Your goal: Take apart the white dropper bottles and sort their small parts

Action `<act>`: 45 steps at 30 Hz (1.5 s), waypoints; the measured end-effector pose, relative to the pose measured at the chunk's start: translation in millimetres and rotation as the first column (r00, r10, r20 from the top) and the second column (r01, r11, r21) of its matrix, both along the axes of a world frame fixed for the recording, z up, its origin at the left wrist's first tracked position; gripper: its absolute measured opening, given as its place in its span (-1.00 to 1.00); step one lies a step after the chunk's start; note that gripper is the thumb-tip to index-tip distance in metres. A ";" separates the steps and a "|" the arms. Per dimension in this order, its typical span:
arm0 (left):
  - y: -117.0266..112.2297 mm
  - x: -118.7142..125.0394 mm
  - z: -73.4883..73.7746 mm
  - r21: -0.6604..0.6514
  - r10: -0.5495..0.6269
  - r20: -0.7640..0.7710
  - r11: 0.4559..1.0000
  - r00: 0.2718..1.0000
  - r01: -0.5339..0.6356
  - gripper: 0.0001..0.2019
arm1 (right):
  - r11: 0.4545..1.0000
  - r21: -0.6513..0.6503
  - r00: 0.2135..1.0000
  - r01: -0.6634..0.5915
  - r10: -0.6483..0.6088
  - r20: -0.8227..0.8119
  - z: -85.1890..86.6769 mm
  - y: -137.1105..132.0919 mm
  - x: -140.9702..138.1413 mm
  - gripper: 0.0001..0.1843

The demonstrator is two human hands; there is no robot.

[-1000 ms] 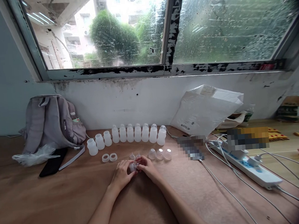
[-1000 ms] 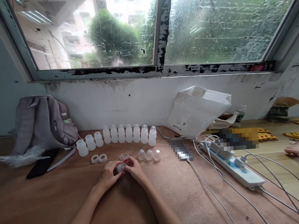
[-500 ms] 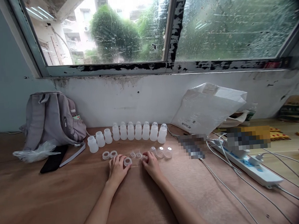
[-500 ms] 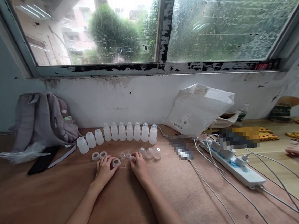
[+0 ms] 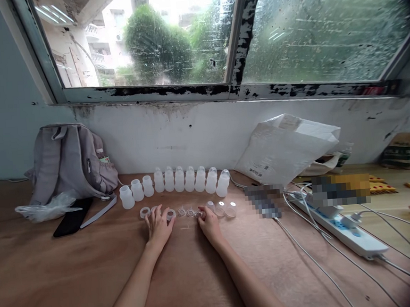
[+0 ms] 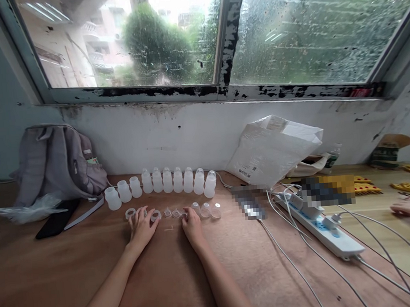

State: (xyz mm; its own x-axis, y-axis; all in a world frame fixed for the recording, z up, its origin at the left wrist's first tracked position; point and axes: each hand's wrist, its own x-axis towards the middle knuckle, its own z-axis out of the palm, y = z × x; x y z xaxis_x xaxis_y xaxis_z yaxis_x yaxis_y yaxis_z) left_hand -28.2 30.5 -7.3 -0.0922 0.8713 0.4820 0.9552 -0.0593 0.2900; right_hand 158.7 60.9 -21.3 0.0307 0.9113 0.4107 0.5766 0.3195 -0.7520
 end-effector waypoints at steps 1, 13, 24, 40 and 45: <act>0.4 -0.3 0.3 0.003 0.003 -0.003 1.000 1.000 -0.003 -0.70 | 1.000 0.000 1.000 0.002 -0.002 -0.004 -0.3 0.6 0.1 -0.71; -2.7 -2.2 -2.0 0.042 0.089 -0.051 0.995 0.995 -0.087 -0.73 | 1.000 -0.010 1.000 0.026 -0.026 0.003 0.1 2.4 -0.8 -0.68; -4.2 -0.1 -3.5 0.035 0.086 -0.040 0.996 0.995 -0.085 -0.69 | 0.998 -0.048 1.000 0.028 -0.028 0.004 -0.5 8.7 -7.0 -0.74; -6.5 1.4 -2.3 0.080 0.019 -0.063 0.997 0.998 -0.014 -0.71 | 0.999 -0.040 0.996 0.031 -0.034 -0.086 8.4 0.8 -7.3 -0.61; -6.6 2.4 -1.4 0.077 0.057 -0.124 0.996 0.991 -0.048 -0.74 | 1.000 0.006 0.992 0.018 -0.017 -0.124 12.1 -7.8 -7.9 -0.65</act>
State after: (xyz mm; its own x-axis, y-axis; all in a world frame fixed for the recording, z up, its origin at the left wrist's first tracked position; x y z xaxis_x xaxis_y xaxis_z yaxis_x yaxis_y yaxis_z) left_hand -25.9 24.0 -8.7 -0.0714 0.8285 0.5554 0.9861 -0.0251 0.1643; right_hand 150.9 53.1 -9.2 0.0976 0.9072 0.4091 0.4846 0.3157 -0.8158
